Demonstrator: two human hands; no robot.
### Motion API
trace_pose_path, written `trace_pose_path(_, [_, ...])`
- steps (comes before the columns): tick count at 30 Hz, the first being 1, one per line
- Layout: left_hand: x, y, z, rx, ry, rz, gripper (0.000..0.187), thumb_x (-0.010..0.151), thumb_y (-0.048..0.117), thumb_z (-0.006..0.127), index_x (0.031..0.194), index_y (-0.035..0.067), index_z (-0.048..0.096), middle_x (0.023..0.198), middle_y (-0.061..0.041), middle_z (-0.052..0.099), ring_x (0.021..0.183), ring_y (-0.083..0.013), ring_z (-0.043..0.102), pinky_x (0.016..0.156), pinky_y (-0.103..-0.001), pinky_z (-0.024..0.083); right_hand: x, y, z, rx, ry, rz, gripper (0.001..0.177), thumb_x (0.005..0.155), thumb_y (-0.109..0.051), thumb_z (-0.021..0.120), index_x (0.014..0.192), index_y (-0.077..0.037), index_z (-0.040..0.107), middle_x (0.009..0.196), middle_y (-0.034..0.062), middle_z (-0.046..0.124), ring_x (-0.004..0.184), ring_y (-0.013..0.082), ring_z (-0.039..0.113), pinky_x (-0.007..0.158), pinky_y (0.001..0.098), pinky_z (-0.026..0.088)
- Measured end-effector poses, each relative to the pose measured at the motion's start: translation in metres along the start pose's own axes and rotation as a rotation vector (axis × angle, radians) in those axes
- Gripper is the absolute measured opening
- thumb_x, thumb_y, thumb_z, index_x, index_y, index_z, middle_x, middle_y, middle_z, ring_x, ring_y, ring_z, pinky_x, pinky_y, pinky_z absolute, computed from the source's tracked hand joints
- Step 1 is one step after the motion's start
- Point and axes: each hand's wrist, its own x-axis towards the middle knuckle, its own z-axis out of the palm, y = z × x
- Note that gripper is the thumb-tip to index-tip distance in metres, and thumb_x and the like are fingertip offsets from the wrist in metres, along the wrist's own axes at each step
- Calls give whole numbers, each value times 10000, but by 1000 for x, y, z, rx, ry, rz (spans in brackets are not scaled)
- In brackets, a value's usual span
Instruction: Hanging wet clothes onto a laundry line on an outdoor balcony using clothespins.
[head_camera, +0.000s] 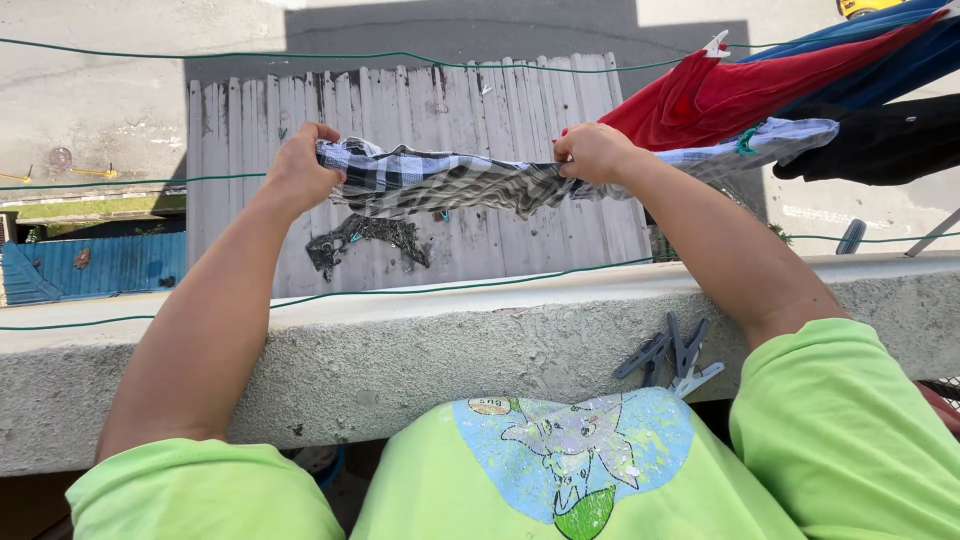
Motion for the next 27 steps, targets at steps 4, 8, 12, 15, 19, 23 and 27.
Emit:
trace_pose_path(4, [-6,9,1,-41,28,64,503,826,49,788,1294,99,609,1157,-134,699,1077,-262,670,934,-401,507,-3,0,-11,-34,-86,73,232,838,-200,782,1048,-102,772,1061,114,727,1030,303,679,913,440,534])
trace_pose_path(8, [-5,10,4,-70,6,111,480,833,66,785,1281,93,615,1099,-125,721,1051,-255,689,930,-400,514,-4,6,-14,-38,-145,148,211,843,-185,782,1032,-94,764,1061,116,745,1019,295,692,917,436,541])
trace_pose_path(12, [-2,7,8,76,3,121,517,838,128,813,1307,81,600,1116,-155,711,1093,-293,668,964,-424,502,-4,10,-18,-36,-140,149,230,823,-172,791,1029,-77,753,1056,120,739,1021,294,689,912,433,541])
trace_pose_path(15, [-7,17,3,300,40,101,588,826,230,846,1326,79,577,1232,-180,634,1147,-332,628,975,-446,490,-7,10,-30,89,-72,164,246,800,-144,787,1005,-30,711,1022,135,710,991,289,674,865,411,538])
trace_pose_path(19, [-14,35,-2,332,45,136,585,858,302,817,1345,85,575,1319,-156,582,1190,-320,616,996,-448,492,-3,8,-31,602,21,216,127,845,-68,661,953,-4,681,917,112,692,848,209,643,743,343,523])
trace_pose_path(23, [-23,63,-2,348,-54,278,569,889,339,794,1348,78,584,1301,-137,608,1204,-298,625,1038,-429,493,-7,-24,-43,852,22,176,128,940,-53,603,961,2,718,898,100,682,762,165,574,684,327,478])
trace_pose_path(27, [-24,98,12,442,-126,325,562,891,365,783,1346,99,587,1299,-124,607,1231,-294,601,1053,-434,480,-19,-65,-51,726,69,-10,137,974,-107,653,1002,-24,759,1044,83,667,915,142,598,801,307,511])
